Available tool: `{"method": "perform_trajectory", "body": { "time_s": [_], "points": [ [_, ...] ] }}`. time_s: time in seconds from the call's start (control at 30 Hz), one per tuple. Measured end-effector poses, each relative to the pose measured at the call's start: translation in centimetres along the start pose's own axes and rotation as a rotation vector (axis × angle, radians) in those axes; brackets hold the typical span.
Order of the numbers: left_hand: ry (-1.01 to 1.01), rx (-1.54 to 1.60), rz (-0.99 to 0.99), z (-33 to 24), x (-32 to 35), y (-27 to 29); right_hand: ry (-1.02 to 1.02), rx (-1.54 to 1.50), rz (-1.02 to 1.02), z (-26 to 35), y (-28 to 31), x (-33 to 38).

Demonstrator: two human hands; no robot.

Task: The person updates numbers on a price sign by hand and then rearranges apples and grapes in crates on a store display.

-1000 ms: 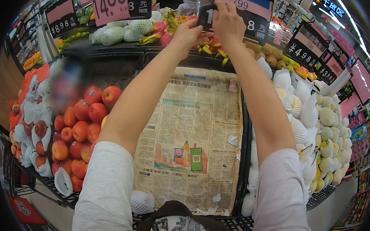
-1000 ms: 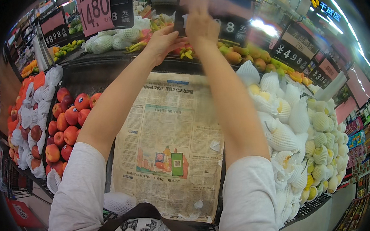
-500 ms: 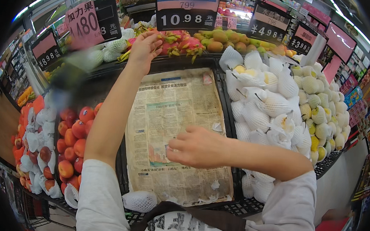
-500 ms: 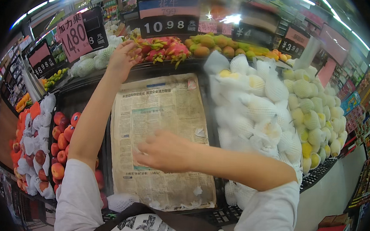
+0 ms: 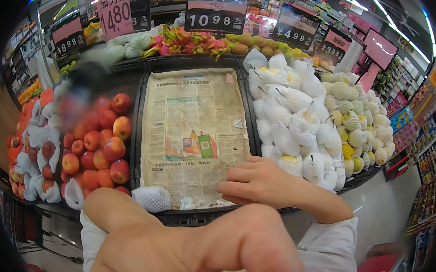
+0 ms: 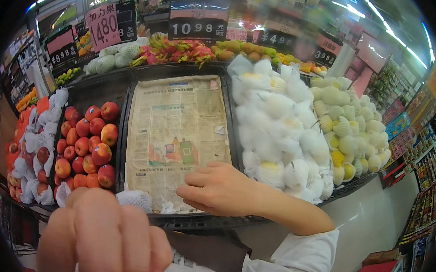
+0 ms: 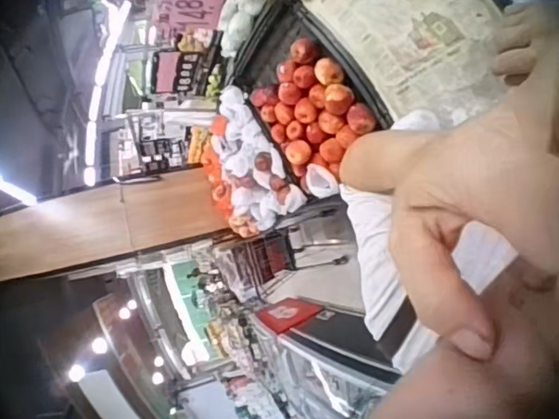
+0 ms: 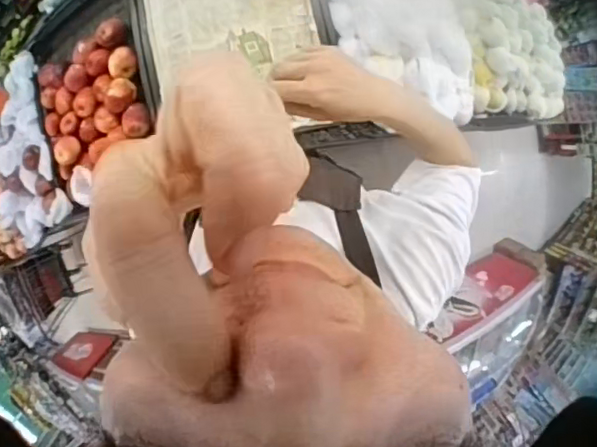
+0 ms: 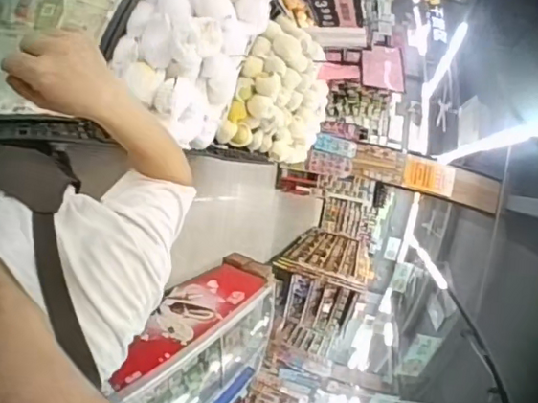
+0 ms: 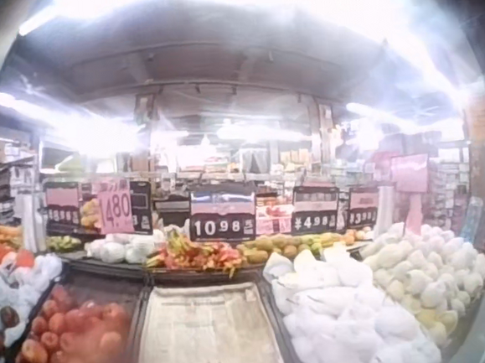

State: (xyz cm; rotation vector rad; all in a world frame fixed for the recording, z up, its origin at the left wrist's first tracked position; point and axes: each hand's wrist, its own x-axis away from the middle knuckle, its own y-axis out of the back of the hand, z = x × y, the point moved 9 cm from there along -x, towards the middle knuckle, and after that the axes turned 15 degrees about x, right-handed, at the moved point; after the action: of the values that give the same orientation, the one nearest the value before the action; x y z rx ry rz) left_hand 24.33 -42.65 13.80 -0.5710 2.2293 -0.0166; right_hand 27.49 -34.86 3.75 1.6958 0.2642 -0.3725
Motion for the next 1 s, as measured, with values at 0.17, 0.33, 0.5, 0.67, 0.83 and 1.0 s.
{"method": "perform_trajectory", "body": {
  "time_s": [0.17, 0.33, 0.5, 0.67, 0.83, 1.0],
  "points": [
    [0.011, 0.009, 0.001, 0.1, 2.1, -3.0, 0.007, -0.024, -0.013, 3.3, 0.5, 0.7],
    [0.025, 0.011, -0.003, -0.1, 4.1, -6.0, -0.020, -0.067, 0.014, 6.6, 0.7, 0.9],
    [0.013, -0.011, -0.034, -1.2, 6.9, -9.5, 0.017, -0.150, 0.028, 11.5, 0.3, -0.9],
    [-0.073, -0.063, -0.151, -5.6, 12.6, -13.6, 0.146, -0.335, 0.018, 19.0, -2.1, -4.7],
    [-0.295, -0.022, -0.319, -12.6, 21.4, -18.6, 0.348, -0.578, 0.014, 28.8, -5.0, -9.6],
    [-0.491, -0.134, -0.414, -14.4, 28.2, -24.1, 0.483, -0.814, 0.091, 38.3, -8.5, -14.4]
  ]
}}
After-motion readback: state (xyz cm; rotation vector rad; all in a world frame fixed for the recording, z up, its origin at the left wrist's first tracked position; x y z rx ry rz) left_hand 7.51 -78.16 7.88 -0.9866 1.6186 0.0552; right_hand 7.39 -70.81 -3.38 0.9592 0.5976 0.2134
